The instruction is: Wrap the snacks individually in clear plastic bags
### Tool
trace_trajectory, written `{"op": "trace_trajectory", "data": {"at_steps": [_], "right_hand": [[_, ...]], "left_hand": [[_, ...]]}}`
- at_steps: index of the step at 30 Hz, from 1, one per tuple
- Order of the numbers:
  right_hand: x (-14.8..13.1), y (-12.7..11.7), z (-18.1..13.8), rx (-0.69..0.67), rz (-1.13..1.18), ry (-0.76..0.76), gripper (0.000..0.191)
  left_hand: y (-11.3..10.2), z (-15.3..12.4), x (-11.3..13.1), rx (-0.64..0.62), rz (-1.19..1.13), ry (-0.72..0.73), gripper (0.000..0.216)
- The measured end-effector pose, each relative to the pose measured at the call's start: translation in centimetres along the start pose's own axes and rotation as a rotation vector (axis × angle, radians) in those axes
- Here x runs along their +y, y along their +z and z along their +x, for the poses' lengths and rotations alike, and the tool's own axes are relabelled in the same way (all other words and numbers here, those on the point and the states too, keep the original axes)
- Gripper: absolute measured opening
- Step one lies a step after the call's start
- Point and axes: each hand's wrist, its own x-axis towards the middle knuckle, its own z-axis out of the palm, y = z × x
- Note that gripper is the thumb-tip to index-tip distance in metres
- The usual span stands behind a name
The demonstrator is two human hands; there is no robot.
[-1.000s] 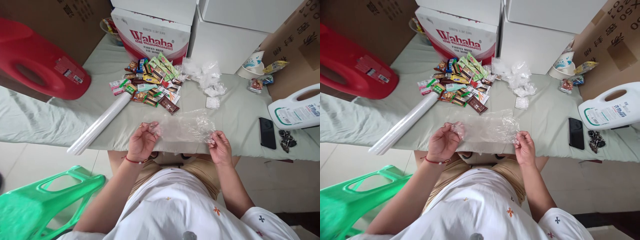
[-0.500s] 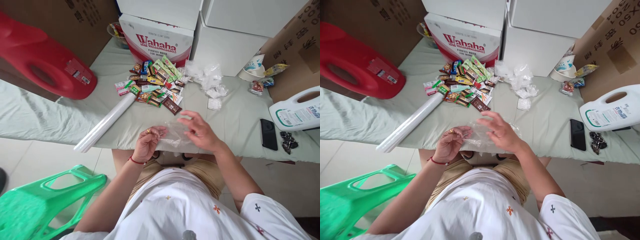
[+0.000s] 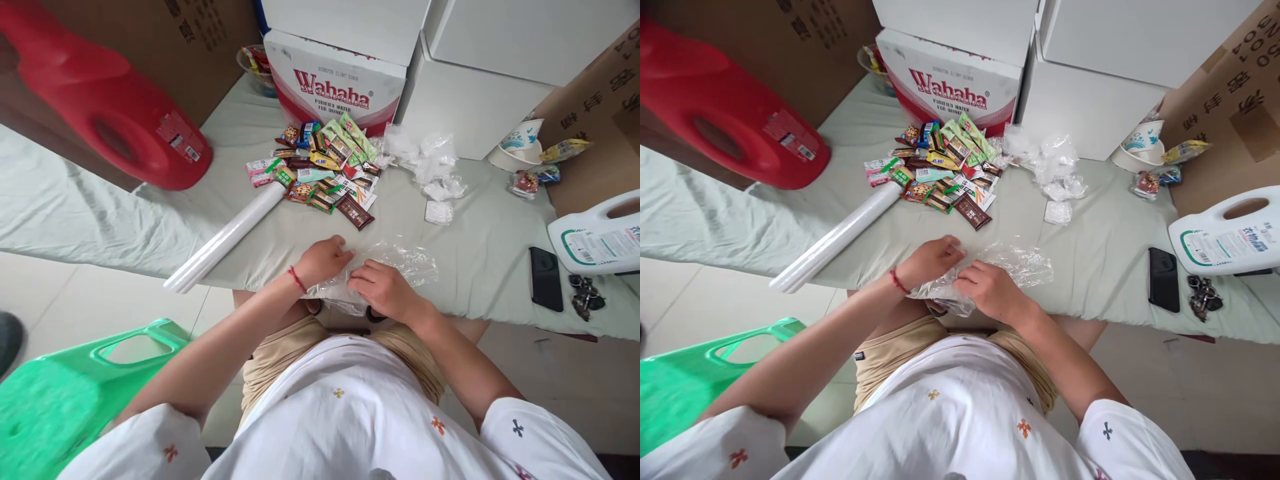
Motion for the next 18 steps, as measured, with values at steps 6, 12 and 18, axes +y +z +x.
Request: {"op": "trace_trajectory", "data": {"at_steps": [6,12,18], "right_hand": [[0.1,-1.8,-2.8,0.097,0.014,0.113,0.027],[1.5,-2.8,-5.4,0.272,-0.082,0.263,0.027],[2.2,-2.0,-8.1,0.439,-0.245,0.454,0.023]], "left_hand": [[3.3,0.3,0.5,-0.049,-0.093,0.086,0.047],[2.3,1.6,0.1,0.377,-0.332,0.02,0.041],[1.2,1.3,-2.0,0.724,-0.307,-0.054,0.039]]}}
